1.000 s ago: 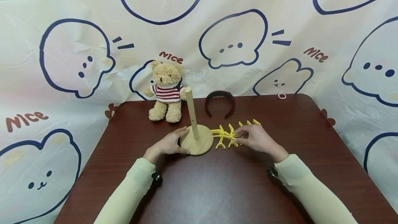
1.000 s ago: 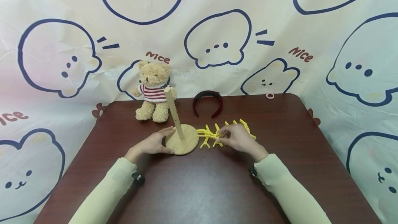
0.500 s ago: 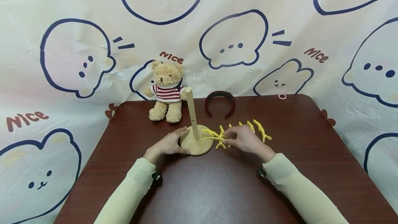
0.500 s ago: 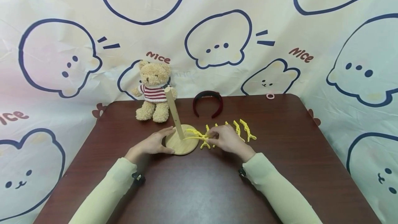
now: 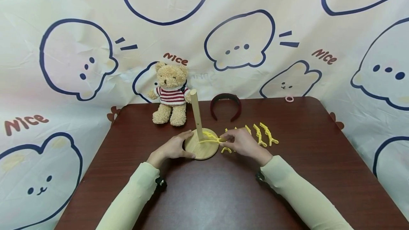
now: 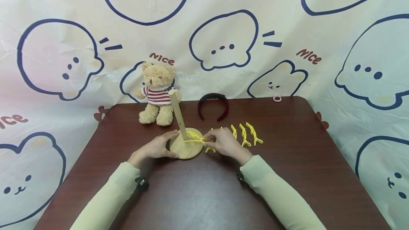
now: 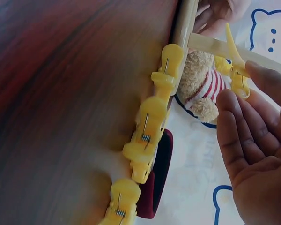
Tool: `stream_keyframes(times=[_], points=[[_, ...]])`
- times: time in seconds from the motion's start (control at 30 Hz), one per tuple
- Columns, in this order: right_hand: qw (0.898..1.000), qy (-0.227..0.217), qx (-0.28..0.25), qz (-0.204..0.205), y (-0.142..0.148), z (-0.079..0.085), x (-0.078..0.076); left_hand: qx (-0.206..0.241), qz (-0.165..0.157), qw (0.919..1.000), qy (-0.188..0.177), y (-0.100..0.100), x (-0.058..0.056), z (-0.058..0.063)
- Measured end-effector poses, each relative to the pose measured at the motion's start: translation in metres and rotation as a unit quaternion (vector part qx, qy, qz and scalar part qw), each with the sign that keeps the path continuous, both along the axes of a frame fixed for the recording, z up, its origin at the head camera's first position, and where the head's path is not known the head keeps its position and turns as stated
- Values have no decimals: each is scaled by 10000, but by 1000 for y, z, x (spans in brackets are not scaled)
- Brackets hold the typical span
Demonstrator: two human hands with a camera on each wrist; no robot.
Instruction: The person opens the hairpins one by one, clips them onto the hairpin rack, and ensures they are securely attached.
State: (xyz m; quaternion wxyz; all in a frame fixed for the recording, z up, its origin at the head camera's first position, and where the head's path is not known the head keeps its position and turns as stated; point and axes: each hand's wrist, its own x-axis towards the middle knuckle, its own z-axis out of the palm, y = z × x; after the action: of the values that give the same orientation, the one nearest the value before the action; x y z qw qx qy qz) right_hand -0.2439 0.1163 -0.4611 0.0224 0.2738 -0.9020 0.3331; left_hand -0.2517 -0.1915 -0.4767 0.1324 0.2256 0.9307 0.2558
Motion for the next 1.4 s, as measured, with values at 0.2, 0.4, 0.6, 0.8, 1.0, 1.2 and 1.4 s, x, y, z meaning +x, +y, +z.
stream_keyframes(times=[0.2, 0.4, 0.6, 0.8, 1.0, 1.2, 1.4], points=[[10000, -32, -18, 63, -8, -2, -3, 11, -46, 10000, 74, 1, 1, 1], [10000, -35, 26, 34, -12, -3, -6, 5, -22, 10000, 64, 2, 1, 1], [10000, 95, 2, -27, -18, -4, -9, 7, -27, 9999, 103, 1, 0, -1], [9998, 159, 121, -46, -21, -6, -12, -15, -4, 9999, 103, 1, 0, 0], [9998, 51, 173, -17, -22, -7, -15, -12, -11, 9999, 146, 0, 0, 0], [9999, -118, 81, 5, -22, -6, -15, -31, 1, 9999, 101, 0, 0, 0], [9995, -297, 134, -55, -23, -6, -17, -14, -28, 10000, 88, 0, 1, 2]])
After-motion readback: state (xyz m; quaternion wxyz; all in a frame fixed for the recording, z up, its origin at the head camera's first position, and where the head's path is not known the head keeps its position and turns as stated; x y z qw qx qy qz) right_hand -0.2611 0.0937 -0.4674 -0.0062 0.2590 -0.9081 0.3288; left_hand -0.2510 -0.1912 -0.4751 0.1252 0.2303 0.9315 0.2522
